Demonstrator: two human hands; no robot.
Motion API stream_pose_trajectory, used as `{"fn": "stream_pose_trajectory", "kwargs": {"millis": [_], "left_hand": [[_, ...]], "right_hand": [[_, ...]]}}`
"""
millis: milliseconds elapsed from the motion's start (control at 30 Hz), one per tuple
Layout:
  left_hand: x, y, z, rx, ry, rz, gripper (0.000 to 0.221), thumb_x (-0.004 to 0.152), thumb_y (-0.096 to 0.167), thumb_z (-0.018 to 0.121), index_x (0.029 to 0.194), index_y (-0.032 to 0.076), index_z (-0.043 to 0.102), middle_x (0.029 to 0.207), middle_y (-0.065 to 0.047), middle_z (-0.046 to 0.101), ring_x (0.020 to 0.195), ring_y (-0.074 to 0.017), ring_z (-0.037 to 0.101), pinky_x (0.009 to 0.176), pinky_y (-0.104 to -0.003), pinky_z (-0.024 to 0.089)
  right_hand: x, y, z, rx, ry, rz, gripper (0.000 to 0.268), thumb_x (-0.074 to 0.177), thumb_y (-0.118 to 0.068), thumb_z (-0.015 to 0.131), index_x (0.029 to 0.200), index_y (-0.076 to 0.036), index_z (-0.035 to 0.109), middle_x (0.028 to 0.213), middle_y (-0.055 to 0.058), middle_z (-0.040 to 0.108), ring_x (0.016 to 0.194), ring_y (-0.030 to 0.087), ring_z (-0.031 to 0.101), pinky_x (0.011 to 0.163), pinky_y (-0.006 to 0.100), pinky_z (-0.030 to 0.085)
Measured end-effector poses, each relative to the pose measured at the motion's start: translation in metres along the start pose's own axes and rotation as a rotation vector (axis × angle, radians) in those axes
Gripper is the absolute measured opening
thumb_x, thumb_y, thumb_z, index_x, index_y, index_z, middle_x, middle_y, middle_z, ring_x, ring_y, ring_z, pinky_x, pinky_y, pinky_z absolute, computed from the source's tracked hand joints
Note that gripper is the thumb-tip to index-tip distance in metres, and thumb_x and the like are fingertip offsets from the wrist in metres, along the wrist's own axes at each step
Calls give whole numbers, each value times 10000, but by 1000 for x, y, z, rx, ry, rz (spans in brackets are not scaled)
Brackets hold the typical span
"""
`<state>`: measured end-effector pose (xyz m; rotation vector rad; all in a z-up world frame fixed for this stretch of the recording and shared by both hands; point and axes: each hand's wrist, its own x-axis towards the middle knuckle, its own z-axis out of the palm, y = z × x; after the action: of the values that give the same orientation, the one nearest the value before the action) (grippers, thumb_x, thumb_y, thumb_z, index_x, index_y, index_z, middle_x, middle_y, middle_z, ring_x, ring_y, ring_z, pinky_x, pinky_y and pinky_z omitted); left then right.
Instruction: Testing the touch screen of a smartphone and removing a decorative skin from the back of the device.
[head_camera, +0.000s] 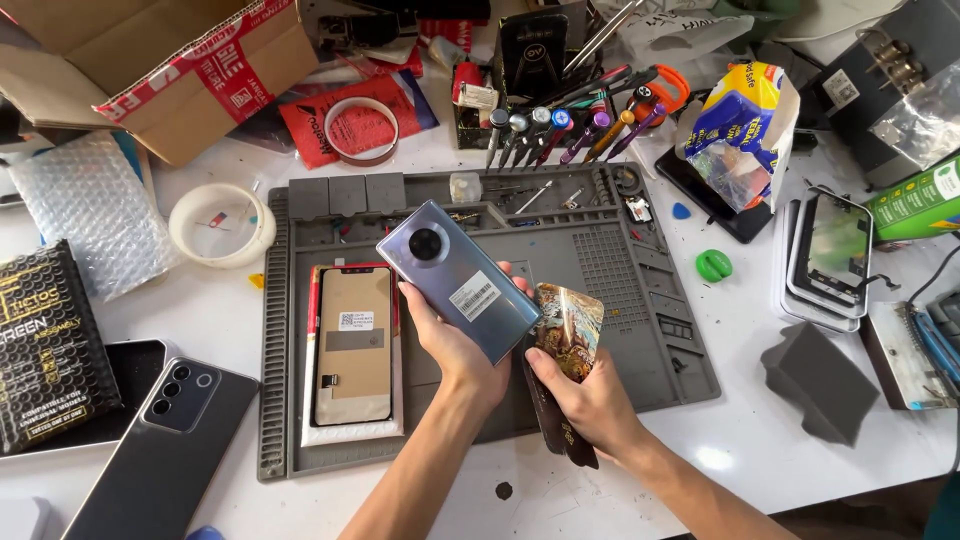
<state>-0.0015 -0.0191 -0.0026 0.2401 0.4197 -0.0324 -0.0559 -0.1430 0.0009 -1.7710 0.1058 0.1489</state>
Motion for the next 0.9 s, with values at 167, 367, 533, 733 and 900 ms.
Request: {"fn": "stream_pose_trajectory", "kwargs": {"millis": [167,367,533,733,900], "left_hand": [[-4,2,8,-23,86,5,911,962,774,265,1043,-57,628,922,-226,653,719,-347,626,684,-446,532],[-1,-2,2,-73,46,22,873,955,772,292,1048,-27,630,922,-204,649,747,-344,626,688,-430,522],[0,-3,2,-69,42,24,907,958,777,261,1005,-49,633,892,-190,644,728,-335,626,671,-417,516],[2,2,-9,65,39,57,890,957,744,251,1064,-35,666,929,-190,693,744,-339,666,644,-425,526],[-1,-9,2,129,109,12,911,932,814,250,1061,38,710,918,-230,740,719,-368,747,640,-453,643]], "right_hand": [[1,2,0,-34,-13,-48,377,902,-236,654,1232,-67,723,1143,45,809,1073,163,733,943,294,556],[1,6,0,-5,-7,-1,264,905,-194,673,1125,-62,737,993,36,807,930,159,734,845,297,575],[0,6,1,-8,9,52,270,895,-205,687,1117,-61,739,948,29,797,889,152,721,816,293,571],[8,5,-16,-109,-33,257,351,893,-371,708,1024,-58,796,868,10,739,838,131,619,823,265,477],[24,27,-29,36,102,-11,378,985,-373,701,898,-5,697,685,78,591,557,168,497,578,311,447]]}}
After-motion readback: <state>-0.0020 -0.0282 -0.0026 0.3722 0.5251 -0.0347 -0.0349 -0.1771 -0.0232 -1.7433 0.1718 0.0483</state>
